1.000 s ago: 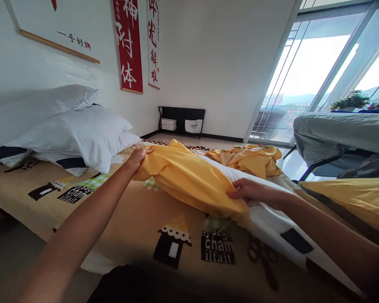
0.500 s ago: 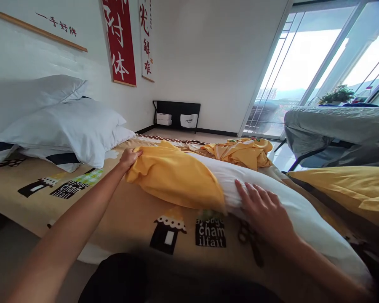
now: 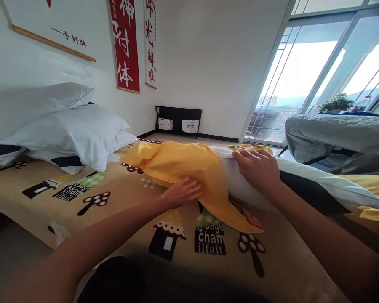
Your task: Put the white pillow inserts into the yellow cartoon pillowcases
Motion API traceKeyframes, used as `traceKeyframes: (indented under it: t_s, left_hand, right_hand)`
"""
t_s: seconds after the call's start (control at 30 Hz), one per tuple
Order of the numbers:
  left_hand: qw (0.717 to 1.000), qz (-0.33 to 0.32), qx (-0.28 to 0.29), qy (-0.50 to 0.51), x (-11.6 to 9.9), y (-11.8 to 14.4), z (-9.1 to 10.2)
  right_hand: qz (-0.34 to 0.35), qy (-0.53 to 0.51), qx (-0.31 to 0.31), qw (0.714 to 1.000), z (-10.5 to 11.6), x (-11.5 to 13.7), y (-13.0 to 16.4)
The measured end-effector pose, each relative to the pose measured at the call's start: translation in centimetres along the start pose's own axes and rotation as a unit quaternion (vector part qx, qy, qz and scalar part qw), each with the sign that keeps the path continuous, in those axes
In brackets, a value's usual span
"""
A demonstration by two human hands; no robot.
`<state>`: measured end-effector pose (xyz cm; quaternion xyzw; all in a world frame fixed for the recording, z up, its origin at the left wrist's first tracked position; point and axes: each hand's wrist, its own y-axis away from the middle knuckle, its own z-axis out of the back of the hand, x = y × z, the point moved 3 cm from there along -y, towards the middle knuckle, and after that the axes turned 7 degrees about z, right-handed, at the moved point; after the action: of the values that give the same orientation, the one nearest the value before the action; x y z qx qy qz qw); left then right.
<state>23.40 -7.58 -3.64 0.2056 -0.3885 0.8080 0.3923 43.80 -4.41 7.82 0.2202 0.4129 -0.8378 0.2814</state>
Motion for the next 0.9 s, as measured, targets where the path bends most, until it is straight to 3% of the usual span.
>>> traceKeyframes:
  t_s: [0.13, 0.23, 0.47, 0.53, 0.63, 0.73, 0.8, 0.9]
  left_hand:
    - [1.000, 0.025, 0.011, -0.006, 2.0, -0.4, -3.2]
    - [0.999, 0.023, 0.012, 0.030, 2.4, -0.8, -3.5]
    - [0.999, 0.025, -0.019, 0.034, 1.5, -2.0, 0.6]
    - [0.998, 0.052, -0.016, 0.027, 2.7, -1.9, 1.4]
    - [0.992, 0.125, -0.018, 0.003, 4.9, -1.2, 2.1]
    - [0.991, 0.116, -0.063, -0.009, 5.3, -0.6, 3.1]
    - [0.989, 0.094, -0.115, 0.001, 4.8, -0.3, 4.3]
    - [0.978, 0.110, -0.174, 0.024, 4.0, 0.0, 6.0]
  right_hand:
    - [0.001, -0.023, -0.009, 1.000, -0.7, -0.6, -0.2]
    - [-0.003, -0.063, -0.009, 0.998, -2.3, -1.5, -0.2]
    - [-0.012, -0.216, 0.063, 0.974, -6.0, -2.4, -0.8]
    - [0.010, -0.226, 0.090, 0.970, -5.9, -0.8, -0.1]
    - [0.114, -0.187, 0.109, 0.970, -4.8, 3.9, 1.9]
    - [0.163, -0.110, 0.123, 0.973, -3.8, 8.3, 3.7]
    - [0.151, -0.083, 0.132, 0.976, -3.4, 9.2, 3.6]
    - [0.089, -0.070, 0.122, 0.986, -3.2, 7.5, 2.0]
